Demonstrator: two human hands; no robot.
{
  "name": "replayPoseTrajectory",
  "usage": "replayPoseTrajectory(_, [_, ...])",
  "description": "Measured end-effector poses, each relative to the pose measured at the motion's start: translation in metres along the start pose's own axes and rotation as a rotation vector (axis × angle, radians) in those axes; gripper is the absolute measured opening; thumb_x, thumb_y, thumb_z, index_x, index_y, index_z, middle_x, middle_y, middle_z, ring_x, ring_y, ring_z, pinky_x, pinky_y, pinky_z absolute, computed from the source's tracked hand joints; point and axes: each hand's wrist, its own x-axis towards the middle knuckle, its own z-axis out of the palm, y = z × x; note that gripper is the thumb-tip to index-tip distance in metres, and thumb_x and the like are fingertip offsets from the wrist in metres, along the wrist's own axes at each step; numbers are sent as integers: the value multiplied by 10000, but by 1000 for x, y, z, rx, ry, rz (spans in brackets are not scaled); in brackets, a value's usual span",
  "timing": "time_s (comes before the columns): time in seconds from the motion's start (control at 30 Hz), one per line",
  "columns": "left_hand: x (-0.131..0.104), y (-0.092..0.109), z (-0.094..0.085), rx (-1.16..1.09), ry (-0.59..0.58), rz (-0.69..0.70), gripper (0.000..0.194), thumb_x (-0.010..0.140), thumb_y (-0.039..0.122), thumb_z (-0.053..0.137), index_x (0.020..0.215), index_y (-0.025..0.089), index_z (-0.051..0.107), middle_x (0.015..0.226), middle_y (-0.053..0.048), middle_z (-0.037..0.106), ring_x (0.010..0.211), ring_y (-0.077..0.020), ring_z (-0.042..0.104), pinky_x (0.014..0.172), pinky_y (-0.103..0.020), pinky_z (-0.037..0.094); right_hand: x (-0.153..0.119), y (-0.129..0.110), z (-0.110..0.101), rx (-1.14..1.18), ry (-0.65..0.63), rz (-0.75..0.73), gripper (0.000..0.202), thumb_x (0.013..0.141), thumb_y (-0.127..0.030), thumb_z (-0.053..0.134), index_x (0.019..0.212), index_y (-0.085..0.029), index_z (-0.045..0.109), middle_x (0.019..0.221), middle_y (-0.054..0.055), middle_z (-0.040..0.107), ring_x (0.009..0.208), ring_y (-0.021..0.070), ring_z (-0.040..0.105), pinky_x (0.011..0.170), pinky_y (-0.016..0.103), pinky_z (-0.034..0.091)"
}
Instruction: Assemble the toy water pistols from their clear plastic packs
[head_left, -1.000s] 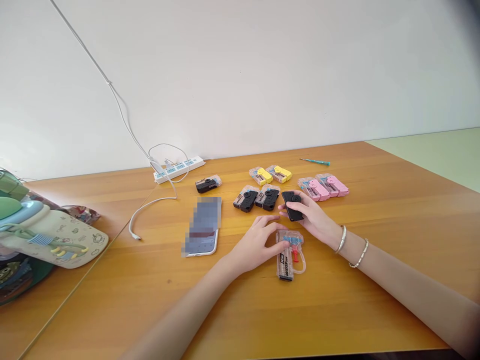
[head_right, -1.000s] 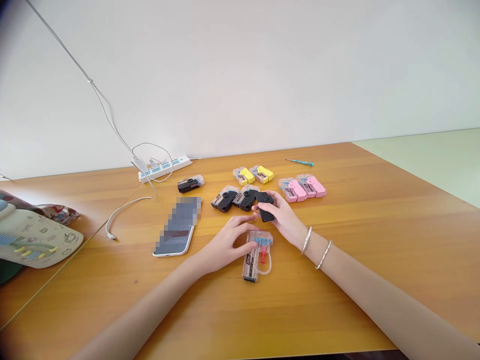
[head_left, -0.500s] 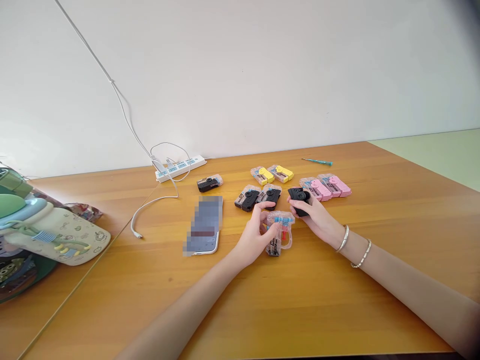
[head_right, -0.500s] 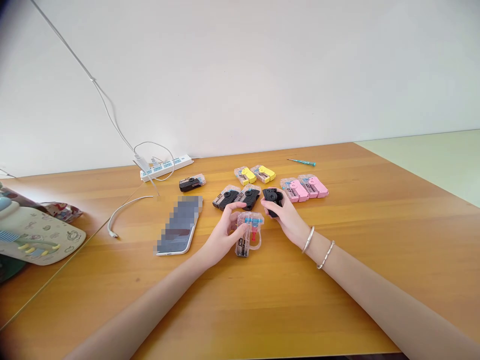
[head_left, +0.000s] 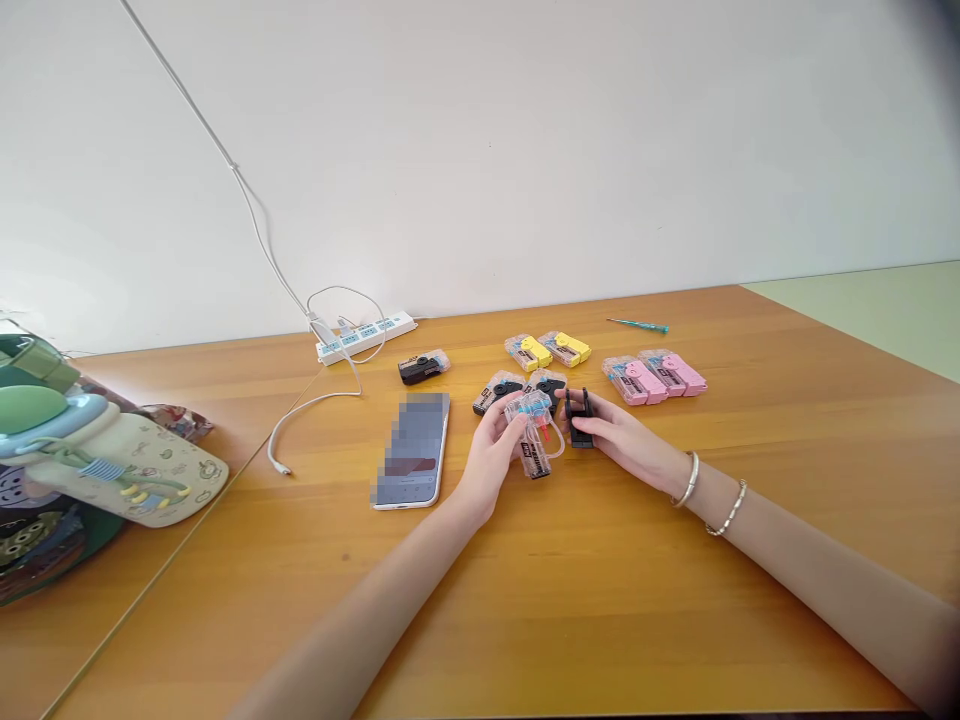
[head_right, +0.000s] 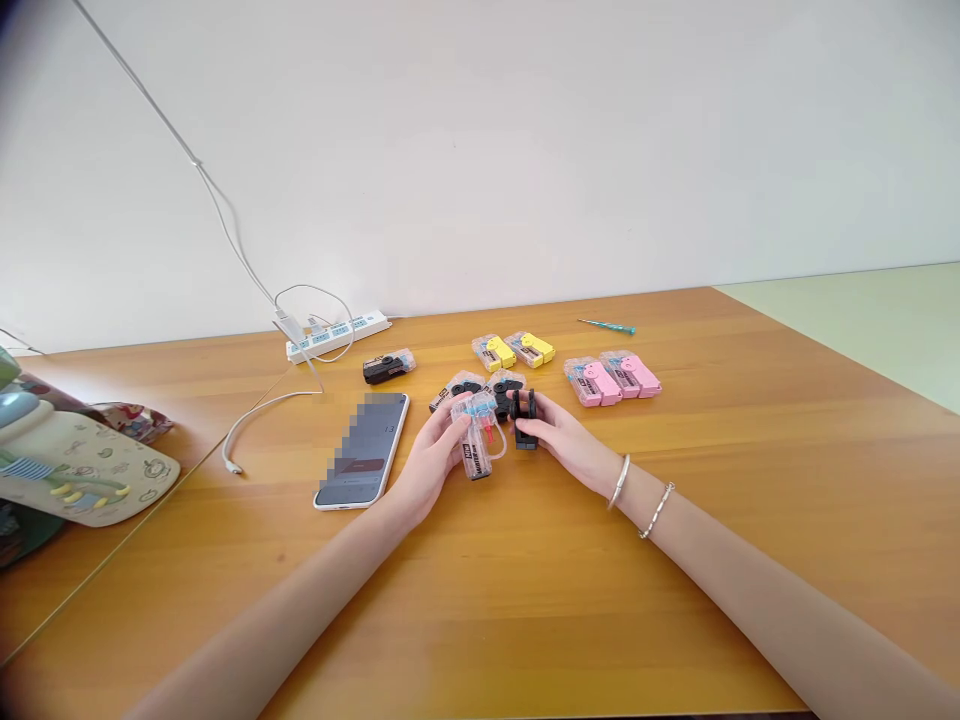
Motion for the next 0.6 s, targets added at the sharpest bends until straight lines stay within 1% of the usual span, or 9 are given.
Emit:
replayPoseTrajectory(0.07, [-1, 2, 1, 24, 0, 21, 384, 813, 325, 544, 1180, 229, 481, 1097, -52, 622, 953, -187, 595, 651, -230, 496, -2, 0, 0, -105, -32, -23, 389, 744, -303, 620, 1118, -244, 533, 1028, 9, 580, 820, 141, 531, 771, 299, 434])
replayPoseTrajectory(0.1, [-2, 3, 1, 45, 5, 34, 375, 822, 328, 528, 1180, 231, 474, 1099, -51, 618, 931, -185, 598, 617, -223, 494, -3, -1, 0, -155, -39, -28, 390, 756, -321, 616, 1125, -240, 523, 1029, 14, 574, 785, 134, 536, 740, 297, 447])
replayPoseTrajectory(0.17, [-3, 4, 2, 95, 35, 75, 331, 847, 322, 480, 1164, 227, 477, 1099, -46, 610, 893, -173, 600, 591, -215, 488, -5, -1, 2, -231, -52, -20, 388, 776, -360, 599, 1126, -231, 493, 931, 6, 569, 676, 118, 544, 647, 288, 469])
replayPoseTrajectory(0.27, [-4, 4, 2, 165, 92, 142, 273, 872, 286, 416, 1122, 214, 497, 1063, -34, 613, 892, -156, 592, 678, -228, 493, -8, 2, 7, -314, -130, -18, 387, 795, -414, 575, 1102, -225, 434, 736, -44, 509, 479, 80, 497, 473, 246, 440])
replayPoseTrajectory(0.33, [-4, 4, 2, 199, 102, 163, 262, 874, 269, 401, 1112, 212, 497, 1037, -28, 615, 909, -155, 584, 724, -239, 489, -11, 4, 10, -366, -196, -22, 426, 784, -438, 588, 1103, -229, 397, 699, -61, 485, 412, 58, 454, 397, 213, 394])
replayPoseTrajectory(0.43, [-4, 3, 2, 248, 57, 192, 260, 878, 269, 393, 1117, 215, 480, 1022, -26, 605, 902, -155, 577, 740, -248, 480, -15, 6, 13, -420, -219, -16, 468, 795, -475, 563, 1138, -235, 355, 672, -73, 467, 388, 40, 406, 359, 182, 348])
replayPoseTrajectory(0.53, [-4, 1, 0, 337, -4, 250, 255, 889, 286, 383, 1116, 213, 472, 984, -15, 599, 874, -142, 568, 779, -247, 454, -18, 5, 15, -442, -192, -25, 440, 826, -500, 502, 1143, -235, 352, 610, -90, 426, 394, 43, 382, 363, 169, 333])
replayPoseTrajectory(0.6, [-4, 0, -2, 400, -32, 272, 251, 894, 298, 378, 1114, 214, 463, 944, -8, 600, 845, -139, 561, 774, -243, 441, -19, 4, 16, -455, -173, -29, 429, 826, -507, 497, 1128, -236, 358, 577, -100, 413, 380, 47, 372, 351, 166, 321])
